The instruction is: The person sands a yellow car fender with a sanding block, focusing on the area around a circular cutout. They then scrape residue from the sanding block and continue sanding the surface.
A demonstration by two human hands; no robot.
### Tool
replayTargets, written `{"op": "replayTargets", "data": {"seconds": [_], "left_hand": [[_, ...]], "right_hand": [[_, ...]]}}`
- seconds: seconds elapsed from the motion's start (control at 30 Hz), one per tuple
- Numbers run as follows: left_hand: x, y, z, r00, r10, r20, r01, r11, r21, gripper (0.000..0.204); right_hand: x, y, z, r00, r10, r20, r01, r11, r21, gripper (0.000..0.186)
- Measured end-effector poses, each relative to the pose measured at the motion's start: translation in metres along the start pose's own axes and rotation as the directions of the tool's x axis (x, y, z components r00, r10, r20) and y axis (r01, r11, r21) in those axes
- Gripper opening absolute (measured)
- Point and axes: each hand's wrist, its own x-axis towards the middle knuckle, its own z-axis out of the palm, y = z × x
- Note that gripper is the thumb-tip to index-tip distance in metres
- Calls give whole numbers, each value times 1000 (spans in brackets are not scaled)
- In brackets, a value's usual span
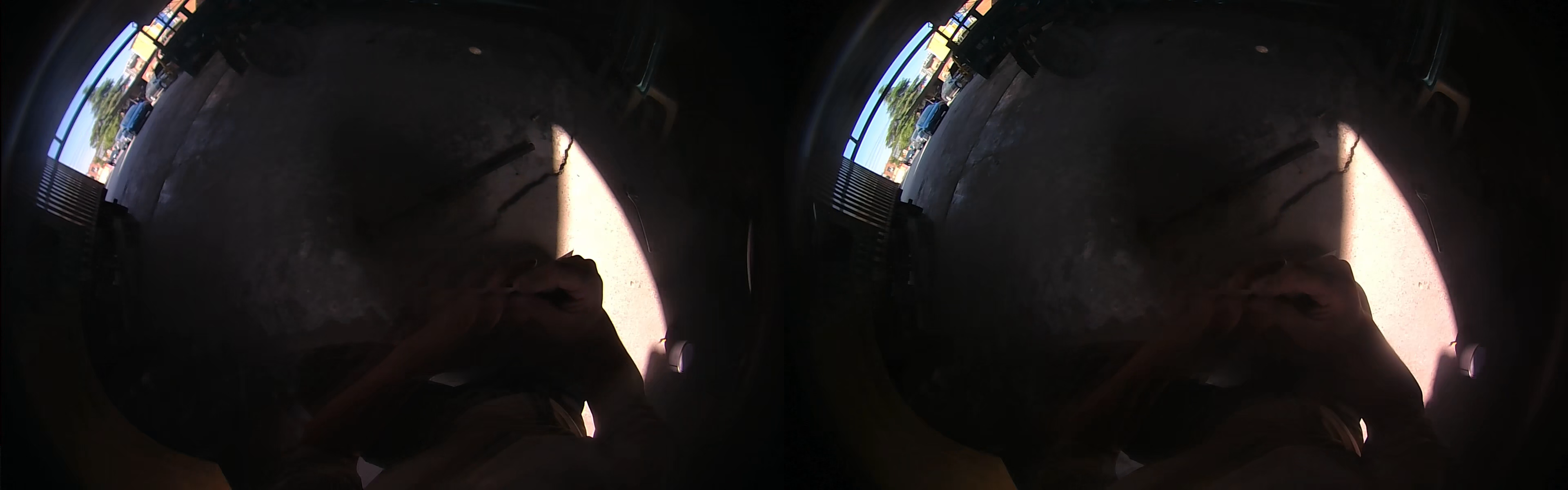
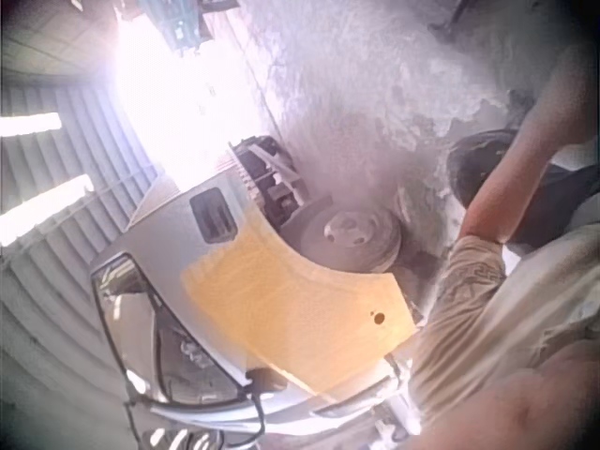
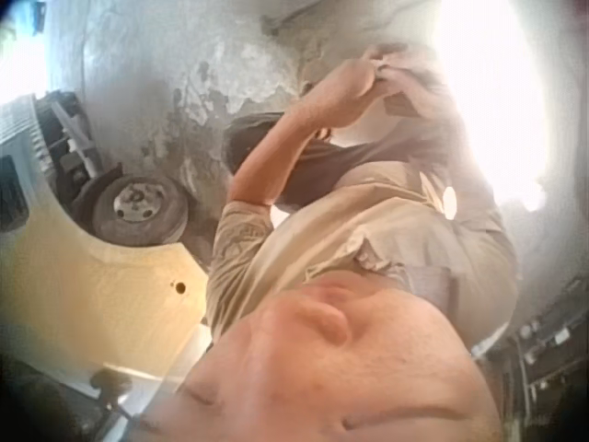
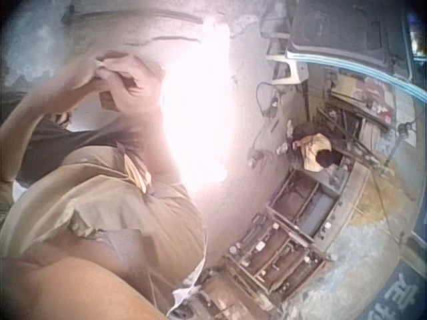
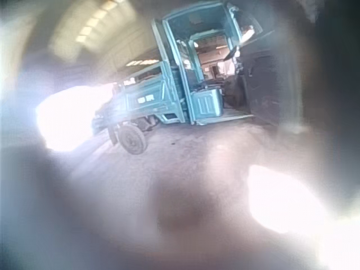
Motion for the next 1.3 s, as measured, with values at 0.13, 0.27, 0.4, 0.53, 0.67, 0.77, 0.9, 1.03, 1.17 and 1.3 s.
{"op": "replayTargets", "data": {"seconds": [0.13,0.27,0.4,0.53,0.67,0.77,0.9,1.03,1.17,1.3], "left_hand": [[11,52,-67,962,1,-272,-86,950,-299,40],[21,51,-63,946,-123,-299,-78,811,-580,41],[9,81,-94,972,-146,-185,-6,770,-638,37],[2,83,-98,991,-48,-123,-30,825,-565,35],[-7,90,-110,996,-10,-91,-33,888,-459,39],[-15,93,-114,995,32,-94,-63,936,-345,44],[-16,97,-122,999,39,-22,-44,929,-366,48],[-18,84,-99,994,62,-93,-82,968,-236,45],[-9,89,-111,997,-48,-62,8,852,-524,40],[2,88,-108,983,-147,-111,58,819,-570,36]], "right_hand": [[-22,-7,13,794,384,-472,-382,918,106,13],[-19,1,32,639,413,-649,-371,905,210,15],[-43,15,23,680,392,-620,-421,901,107,13],[-59,26,21,698,419,-581,-378,904,199,11],[-63,22,19,736,440,-514,-409,895,179,13],[-66,24,17,778,415,-472,-385,908,163,14],[-66,17,14,834,345,-431,-339,936,94,14],[-52,5,18,870,295,-394,-328,944,-19,14],[-37,1,10,849,376,-372,-370,925,90,12],[-29,4,18,752,398,-526,-346,917,199,11]]}}
